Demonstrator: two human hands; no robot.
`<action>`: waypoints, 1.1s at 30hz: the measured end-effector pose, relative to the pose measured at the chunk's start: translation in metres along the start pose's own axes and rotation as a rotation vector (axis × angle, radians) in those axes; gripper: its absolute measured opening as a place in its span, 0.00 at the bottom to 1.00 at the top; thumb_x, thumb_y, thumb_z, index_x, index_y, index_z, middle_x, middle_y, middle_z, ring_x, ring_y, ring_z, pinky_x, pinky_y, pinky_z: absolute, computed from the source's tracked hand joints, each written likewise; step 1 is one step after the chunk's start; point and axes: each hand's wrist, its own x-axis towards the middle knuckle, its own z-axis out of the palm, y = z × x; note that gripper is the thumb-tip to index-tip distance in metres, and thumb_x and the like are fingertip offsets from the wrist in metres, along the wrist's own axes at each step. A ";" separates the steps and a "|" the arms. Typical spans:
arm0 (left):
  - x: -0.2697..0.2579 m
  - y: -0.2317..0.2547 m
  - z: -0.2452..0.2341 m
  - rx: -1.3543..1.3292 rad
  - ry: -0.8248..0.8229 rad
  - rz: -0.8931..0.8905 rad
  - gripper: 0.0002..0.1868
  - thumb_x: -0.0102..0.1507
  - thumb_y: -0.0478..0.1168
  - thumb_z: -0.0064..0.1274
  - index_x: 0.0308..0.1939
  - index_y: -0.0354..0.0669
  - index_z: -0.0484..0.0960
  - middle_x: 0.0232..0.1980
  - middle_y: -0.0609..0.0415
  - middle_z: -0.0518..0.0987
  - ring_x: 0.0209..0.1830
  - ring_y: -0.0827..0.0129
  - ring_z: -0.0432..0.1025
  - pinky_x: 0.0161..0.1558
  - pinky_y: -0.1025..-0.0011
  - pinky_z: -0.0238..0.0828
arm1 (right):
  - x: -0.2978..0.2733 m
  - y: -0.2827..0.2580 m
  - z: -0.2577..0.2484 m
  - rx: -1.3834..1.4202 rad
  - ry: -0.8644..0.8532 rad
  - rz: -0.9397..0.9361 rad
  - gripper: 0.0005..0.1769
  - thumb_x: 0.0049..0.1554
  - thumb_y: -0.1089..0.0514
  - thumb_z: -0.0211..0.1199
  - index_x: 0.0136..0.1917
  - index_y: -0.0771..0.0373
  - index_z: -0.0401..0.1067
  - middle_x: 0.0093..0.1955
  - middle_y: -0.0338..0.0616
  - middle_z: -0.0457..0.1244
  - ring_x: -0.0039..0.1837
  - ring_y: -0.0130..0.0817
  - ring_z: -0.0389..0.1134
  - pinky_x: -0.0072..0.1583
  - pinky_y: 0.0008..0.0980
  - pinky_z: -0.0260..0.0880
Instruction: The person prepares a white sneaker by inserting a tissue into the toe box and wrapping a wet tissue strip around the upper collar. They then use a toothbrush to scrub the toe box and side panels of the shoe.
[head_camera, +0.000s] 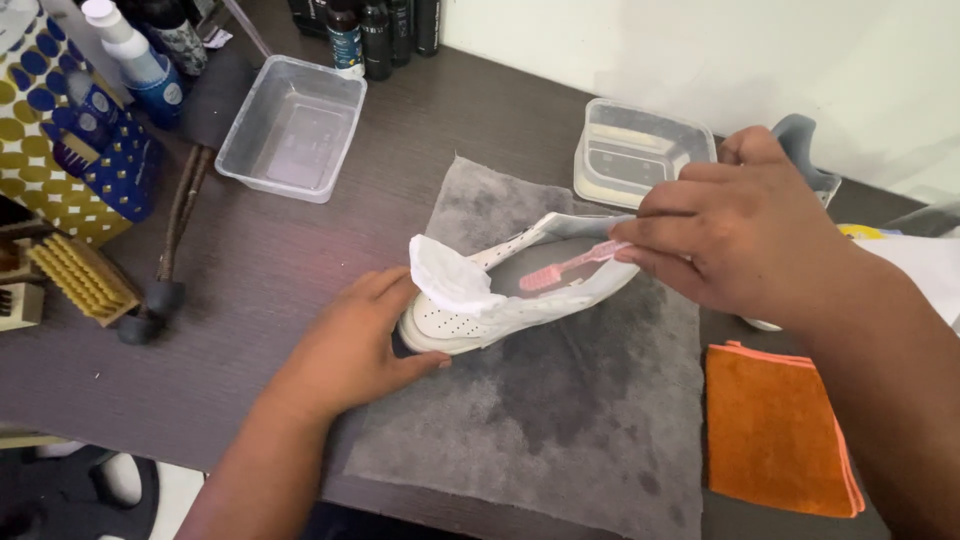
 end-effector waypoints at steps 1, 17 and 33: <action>0.000 0.000 0.000 -0.003 0.009 0.017 0.49 0.52 0.56 0.74 0.73 0.46 0.71 0.72 0.50 0.75 0.70 0.51 0.67 0.65 0.55 0.65 | 0.000 0.002 0.000 -0.033 0.003 0.012 0.06 0.66 0.44 0.69 0.50 0.40 0.84 0.42 0.20 0.69 0.41 0.30 0.66 0.54 0.44 0.52; 0.001 -0.005 0.000 -0.006 0.012 0.068 0.47 0.53 0.57 0.73 0.72 0.45 0.72 0.68 0.47 0.76 0.67 0.49 0.69 0.64 0.53 0.66 | 0.006 -0.006 0.009 0.109 -0.010 -0.003 0.08 0.63 0.44 0.69 0.52 0.44 0.85 0.42 0.23 0.70 0.39 0.29 0.67 0.53 0.43 0.51; 0.001 -0.005 0.001 -0.003 -0.006 0.042 0.46 0.54 0.59 0.72 0.71 0.44 0.72 0.70 0.47 0.75 0.69 0.50 0.68 0.65 0.55 0.65 | -0.014 0.010 0.017 0.332 -0.163 0.193 0.12 0.65 0.46 0.59 0.52 0.40 0.84 0.35 0.18 0.70 0.38 0.22 0.69 0.45 0.36 0.50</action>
